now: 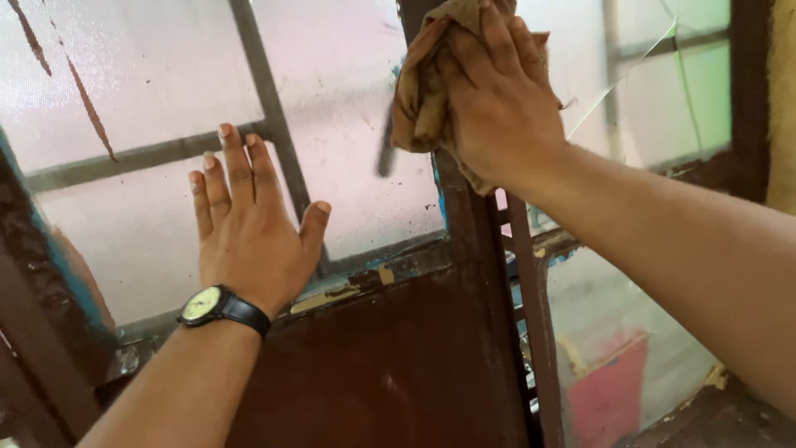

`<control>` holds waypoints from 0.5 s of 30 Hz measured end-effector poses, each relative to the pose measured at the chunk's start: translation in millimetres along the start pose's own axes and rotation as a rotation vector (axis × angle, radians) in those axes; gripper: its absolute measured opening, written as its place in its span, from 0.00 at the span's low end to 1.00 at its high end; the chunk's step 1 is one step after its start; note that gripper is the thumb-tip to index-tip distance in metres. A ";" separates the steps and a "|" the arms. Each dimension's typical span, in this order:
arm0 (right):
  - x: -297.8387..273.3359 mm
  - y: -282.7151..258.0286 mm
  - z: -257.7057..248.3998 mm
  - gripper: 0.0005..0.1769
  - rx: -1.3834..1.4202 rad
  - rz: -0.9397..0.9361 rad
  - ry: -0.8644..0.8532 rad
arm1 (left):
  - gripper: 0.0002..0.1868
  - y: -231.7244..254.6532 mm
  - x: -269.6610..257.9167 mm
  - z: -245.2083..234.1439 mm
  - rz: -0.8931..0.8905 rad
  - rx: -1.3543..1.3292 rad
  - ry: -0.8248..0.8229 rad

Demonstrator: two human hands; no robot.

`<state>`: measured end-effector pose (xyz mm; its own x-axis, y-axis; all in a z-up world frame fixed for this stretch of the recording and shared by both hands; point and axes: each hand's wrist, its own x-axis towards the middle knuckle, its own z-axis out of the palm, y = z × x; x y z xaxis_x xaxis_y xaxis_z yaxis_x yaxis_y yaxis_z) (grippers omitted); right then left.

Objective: The person cleans a window by wiping the frame and glass panels with a cloth, then spraying liquid onto the window using a spray bottle and wiping it with the cloth.

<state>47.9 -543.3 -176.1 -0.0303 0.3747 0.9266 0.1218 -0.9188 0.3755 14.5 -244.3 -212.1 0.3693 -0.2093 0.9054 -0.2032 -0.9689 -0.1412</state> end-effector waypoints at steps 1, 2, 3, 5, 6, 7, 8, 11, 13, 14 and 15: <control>-5.8 -5.1 -1.2 0.33 0.009 0.001 -0.003 | 0.51 2.6 -5.0 2.6 -0.003 0.006 -0.007; -14.4 -12.7 -3.7 0.28 -0.026 -0.012 -0.038 | 0.51 5.8 -9.4 4.6 0.005 0.013 0.001; -23.6 -21.4 -6.0 0.24 -0.061 -0.026 -0.073 | 0.50 6.9 -11.9 5.1 0.013 0.020 0.009; -56.3 -34.0 -18.0 0.21 -0.033 -0.080 -0.070 | 0.50 8.3 -17.9 5.9 0.008 0.027 -0.007; -67.2 -34.3 -22.2 0.19 -0.017 -0.137 -0.063 | 0.50 11.5 -20.5 8.3 0.007 0.026 -0.012; -69.3 -30.9 -21.7 0.19 -0.021 -0.138 -0.071 | 0.50 14.1 -23.0 10.1 0.007 0.018 -0.017; -66.2 -25.8 -19.2 0.23 -0.074 -0.162 -0.123 | 0.50 14.4 -24.5 9.8 0.013 0.013 -0.015; -47.6 -5.2 -10.1 0.23 0.021 -0.150 -0.091 | 0.50 15.0 -26.2 9.2 0.018 0.010 -0.025; -47.5 -4.9 -4.4 0.19 0.166 -0.121 -0.012 | 0.50 16.1 -30.2 11.2 0.008 0.006 -0.038; -49.2 -11.4 0.0 0.16 0.088 -0.098 0.035 | 0.50 15.8 -31.6 11.5 0.013 0.005 -0.039; -52.4 -16.8 2.3 0.13 0.009 -0.076 0.082 | 0.50 15.6 -33.0 11.8 0.017 0.004 -0.041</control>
<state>49.8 -547.2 -230.9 -0.1212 0.4313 0.8940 0.1252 -0.8868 0.4448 9.8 -254.1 -249.0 0.4023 -0.2313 0.8858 -0.2066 -0.9655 -0.1583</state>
